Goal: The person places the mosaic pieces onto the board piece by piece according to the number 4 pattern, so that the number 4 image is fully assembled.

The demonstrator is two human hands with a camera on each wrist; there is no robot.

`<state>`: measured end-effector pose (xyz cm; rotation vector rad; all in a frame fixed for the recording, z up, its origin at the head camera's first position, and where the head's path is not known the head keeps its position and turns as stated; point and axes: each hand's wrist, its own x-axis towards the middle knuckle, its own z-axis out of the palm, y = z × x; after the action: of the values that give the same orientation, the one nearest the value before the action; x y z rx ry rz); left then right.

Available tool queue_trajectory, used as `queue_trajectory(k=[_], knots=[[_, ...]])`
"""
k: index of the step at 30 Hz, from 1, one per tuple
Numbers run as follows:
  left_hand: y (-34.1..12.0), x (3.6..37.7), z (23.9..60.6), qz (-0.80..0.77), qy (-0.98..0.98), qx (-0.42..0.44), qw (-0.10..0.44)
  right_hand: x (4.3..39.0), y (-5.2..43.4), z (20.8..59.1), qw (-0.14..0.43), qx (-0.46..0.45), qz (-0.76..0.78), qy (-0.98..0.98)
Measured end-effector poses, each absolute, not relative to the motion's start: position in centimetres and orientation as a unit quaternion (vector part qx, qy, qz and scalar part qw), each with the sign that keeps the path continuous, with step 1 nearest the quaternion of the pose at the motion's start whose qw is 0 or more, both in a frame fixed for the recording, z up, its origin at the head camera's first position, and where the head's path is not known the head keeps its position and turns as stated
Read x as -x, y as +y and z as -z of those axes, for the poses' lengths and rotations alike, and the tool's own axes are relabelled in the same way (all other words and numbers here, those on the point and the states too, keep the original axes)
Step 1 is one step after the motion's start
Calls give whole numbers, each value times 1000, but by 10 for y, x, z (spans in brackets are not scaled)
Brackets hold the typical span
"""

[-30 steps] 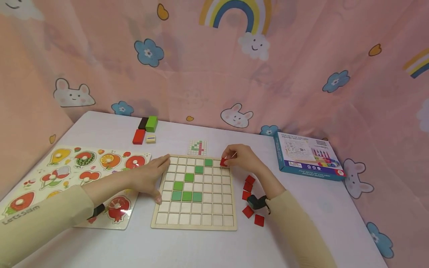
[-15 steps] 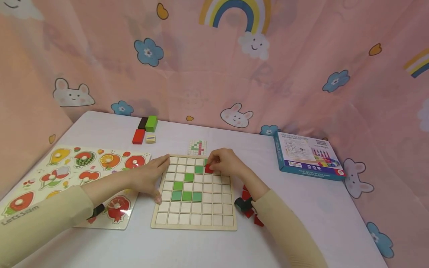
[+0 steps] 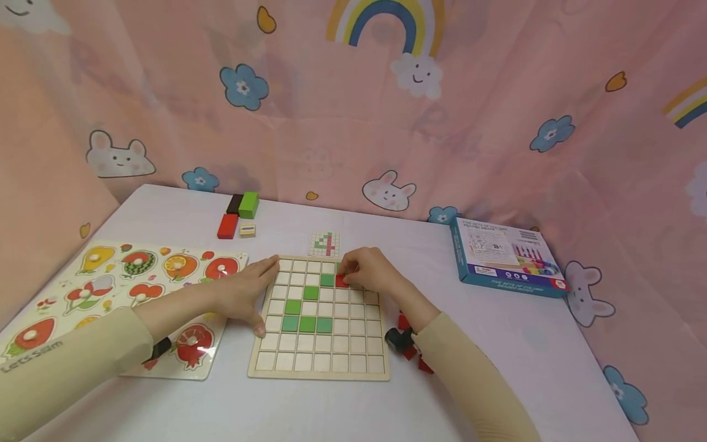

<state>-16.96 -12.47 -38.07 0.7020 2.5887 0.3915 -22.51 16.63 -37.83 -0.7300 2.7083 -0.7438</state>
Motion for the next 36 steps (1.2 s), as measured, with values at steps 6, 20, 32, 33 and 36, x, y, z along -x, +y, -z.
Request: queue_trajectory(k=[6, 20, 32, 33, 36], knots=[[-125, 169, 381, -139, 933, -256, 213, 225, 180, 372, 121, 241, 249, 930], [-124, 168, 379, -137, 932, -257, 214, 240, 274, 365, 224, 258, 259, 903], [-124, 169, 381, -134, 934, -253, 213, 230, 295, 369, 290, 240, 244, 894], [-124, 169, 381, -134, 934, -254, 212, 230, 295, 370, 287, 235, 240, 897], [-124, 169, 381, -134, 934, -256, 212, 228, 294, 371, 277, 226, 228, 906]])
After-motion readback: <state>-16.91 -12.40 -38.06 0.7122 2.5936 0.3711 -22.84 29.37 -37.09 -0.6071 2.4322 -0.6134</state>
